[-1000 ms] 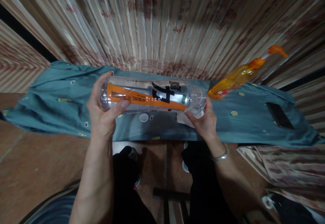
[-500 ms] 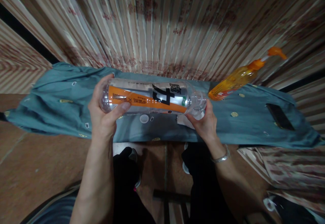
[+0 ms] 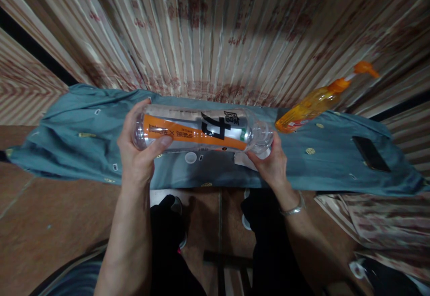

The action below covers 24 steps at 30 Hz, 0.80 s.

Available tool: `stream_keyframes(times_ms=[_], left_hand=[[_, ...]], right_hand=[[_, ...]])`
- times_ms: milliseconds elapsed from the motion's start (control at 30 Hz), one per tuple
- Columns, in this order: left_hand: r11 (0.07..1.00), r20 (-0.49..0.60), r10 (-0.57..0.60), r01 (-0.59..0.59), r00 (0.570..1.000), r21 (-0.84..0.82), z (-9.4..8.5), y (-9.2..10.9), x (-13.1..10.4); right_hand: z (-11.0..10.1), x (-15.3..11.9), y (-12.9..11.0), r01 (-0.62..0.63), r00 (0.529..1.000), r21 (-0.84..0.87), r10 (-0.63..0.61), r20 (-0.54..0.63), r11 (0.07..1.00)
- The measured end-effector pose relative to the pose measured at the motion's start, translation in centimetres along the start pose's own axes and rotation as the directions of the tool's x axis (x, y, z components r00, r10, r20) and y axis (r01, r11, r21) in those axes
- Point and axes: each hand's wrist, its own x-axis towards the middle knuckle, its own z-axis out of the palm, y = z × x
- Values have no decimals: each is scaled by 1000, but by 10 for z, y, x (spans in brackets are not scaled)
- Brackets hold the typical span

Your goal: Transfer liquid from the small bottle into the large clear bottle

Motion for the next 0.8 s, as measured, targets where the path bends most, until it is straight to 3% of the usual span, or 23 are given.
stream_keyframes(times_ms=[800], left_hand=[[998, -29, -32, 31, 999, -46, 1, -1, 2]], right_hand=[[-1, 0, 0, -15, 1000, 19, 14, 9, 1000]])
